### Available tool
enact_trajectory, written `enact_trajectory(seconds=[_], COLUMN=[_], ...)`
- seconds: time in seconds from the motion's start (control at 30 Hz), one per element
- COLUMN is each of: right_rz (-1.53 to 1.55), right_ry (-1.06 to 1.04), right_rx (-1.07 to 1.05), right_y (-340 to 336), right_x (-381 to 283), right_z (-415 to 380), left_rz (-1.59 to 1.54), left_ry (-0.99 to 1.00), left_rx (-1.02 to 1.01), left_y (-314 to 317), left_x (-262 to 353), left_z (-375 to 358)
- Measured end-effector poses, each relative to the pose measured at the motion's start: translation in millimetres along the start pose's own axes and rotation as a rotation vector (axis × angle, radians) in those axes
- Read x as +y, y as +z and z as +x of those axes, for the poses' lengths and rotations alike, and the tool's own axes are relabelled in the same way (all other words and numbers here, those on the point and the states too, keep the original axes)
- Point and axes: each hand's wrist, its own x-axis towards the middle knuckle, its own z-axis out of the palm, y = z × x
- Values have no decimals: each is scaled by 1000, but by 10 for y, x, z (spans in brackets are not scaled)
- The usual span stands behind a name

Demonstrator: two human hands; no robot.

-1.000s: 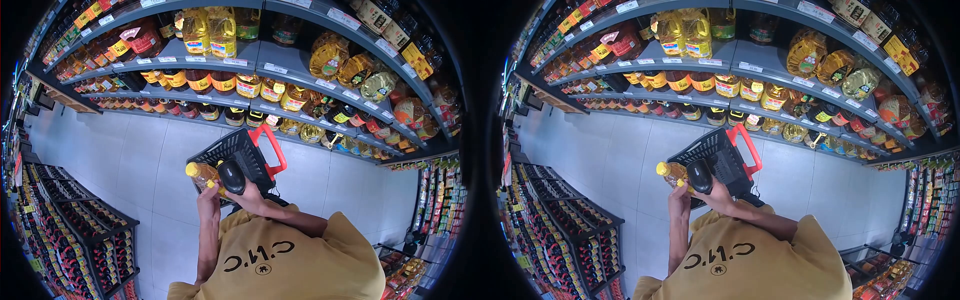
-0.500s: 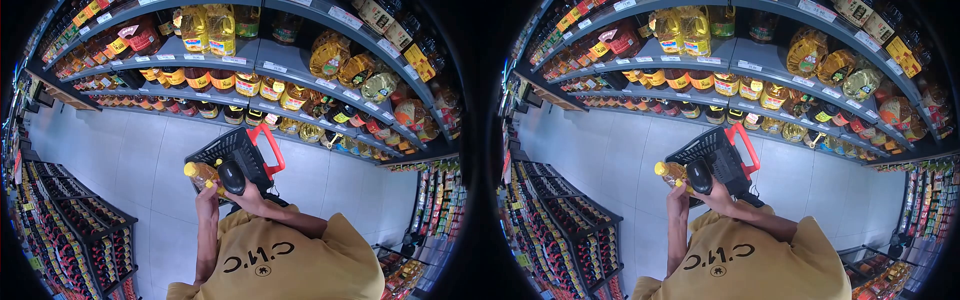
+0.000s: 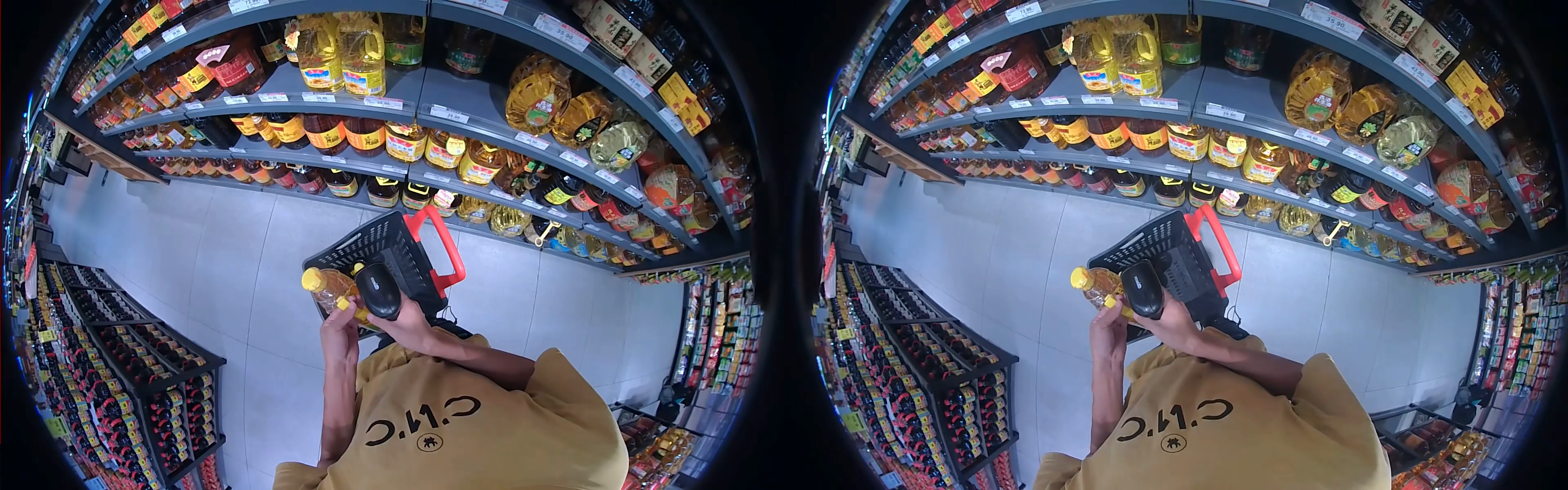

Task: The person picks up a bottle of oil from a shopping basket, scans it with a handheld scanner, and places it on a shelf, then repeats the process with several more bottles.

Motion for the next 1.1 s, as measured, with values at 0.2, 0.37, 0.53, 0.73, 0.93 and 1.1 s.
enact_trajectory(seconds=[0.2,0.37,0.53,0.73,0.93,1.1], right_rz=[1,4,-18,-14,-18,13], right_ry=[8,10,-1,-12,-22,-17], right_rx=[3,2,10,7,10,6], right_y=[-5,-10,-1,-5,-1,7], right_x=[34,-17,34,-1,-4,-30], right_z=[4,7,10,24,15,6], left_rz=[-11,-30,-15,32,33,26], left_ry=[15,23,26,19,18,17], left_rx=[-8,-5,2,-10,-9,-8], left_y=[3,-1,-5,-11,-17,-40], left_x=[-13,-13,1,3,6,0], left_z=[14,18,10,3,-13,-11])
